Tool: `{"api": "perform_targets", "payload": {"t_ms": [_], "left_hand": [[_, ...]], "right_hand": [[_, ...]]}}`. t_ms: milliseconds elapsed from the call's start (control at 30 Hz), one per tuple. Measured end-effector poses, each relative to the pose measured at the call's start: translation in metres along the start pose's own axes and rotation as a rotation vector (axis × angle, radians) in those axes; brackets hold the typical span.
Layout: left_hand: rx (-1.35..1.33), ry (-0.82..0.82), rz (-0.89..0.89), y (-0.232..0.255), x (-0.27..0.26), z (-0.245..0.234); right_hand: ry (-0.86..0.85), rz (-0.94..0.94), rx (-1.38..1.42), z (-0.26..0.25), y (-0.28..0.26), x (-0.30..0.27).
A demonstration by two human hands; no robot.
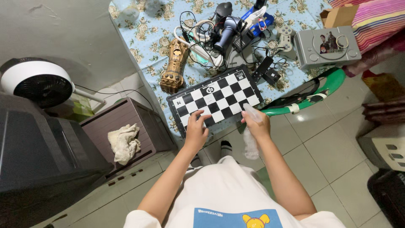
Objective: The person cleans a red plastic basket and a foldable board by wiping them with a cloth, then places a small box into the basket and sets the basket on a shelf next to a television.
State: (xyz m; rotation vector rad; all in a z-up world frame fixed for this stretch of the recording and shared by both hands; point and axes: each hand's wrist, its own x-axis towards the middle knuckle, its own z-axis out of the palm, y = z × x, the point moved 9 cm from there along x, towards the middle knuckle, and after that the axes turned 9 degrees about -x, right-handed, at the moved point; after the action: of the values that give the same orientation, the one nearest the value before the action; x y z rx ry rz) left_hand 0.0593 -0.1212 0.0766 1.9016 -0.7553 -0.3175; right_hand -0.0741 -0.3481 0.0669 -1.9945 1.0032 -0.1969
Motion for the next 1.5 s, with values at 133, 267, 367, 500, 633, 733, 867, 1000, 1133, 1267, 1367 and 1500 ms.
{"api": "perform_targets", "payload": {"t_ms": [133, 267, 367, 500, 633, 733, 867, 1000, 1133, 1267, 1367, 1500], "left_hand": [[-0.068, -0.002, -0.102, -0.008, -0.006, 0.005], [-0.019, 0.063, -0.058, -0.010, -0.010, -0.006], [-0.023, 0.142, -0.097, -0.024, -0.013, -0.023], [-0.048, 0.244, -0.242, -0.053, -0.028, -0.050], [0.042, 0.381, -0.163, -0.060, -0.042, -0.077], [-0.015, 0.475, -0.213, -0.078, -0.062, -0.093], [0.010, 0.535, -0.238, -0.094, -0.087, -0.110], [-0.082, 0.542, -0.467, -0.144, -0.114, -0.119], [0.077, 0.609, -0.400, -0.189, -0.124, -0.157], [0.034, 0.580, -0.429, -0.214, -0.111, -0.181], [-0.025, 0.546, -0.400, -0.217, -0.090, -0.194], [0.064, 0.586, -0.612, -0.262, -0.105, -0.224]], "right_hand": [[0.106, 0.127, 0.012, -0.018, 0.024, 0.010], [0.082, 0.093, -0.032, -0.015, 0.021, 0.017], [-0.051, 0.080, 0.050, 0.014, 0.010, 0.010], [-0.191, -0.271, 0.131, 0.062, -0.050, -0.018], [-0.358, -0.284, -0.017, 0.116, -0.079, -0.035], [-0.371, -0.305, -0.165, 0.135, -0.091, -0.045], [-0.439, -0.160, -0.188, 0.149, -0.086, -0.049], [-0.414, -0.309, 0.000, 0.148, -0.111, -0.048], [-0.329, -0.330, 0.139, 0.141, -0.139, -0.019], [-0.303, -0.384, 0.331, 0.164, -0.172, 0.004], [-0.423, -0.430, 0.426, 0.216, -0.204, -0.003], [-0.504, -0.496, 0.290, 0.288, -0.233, -0.028]]}}
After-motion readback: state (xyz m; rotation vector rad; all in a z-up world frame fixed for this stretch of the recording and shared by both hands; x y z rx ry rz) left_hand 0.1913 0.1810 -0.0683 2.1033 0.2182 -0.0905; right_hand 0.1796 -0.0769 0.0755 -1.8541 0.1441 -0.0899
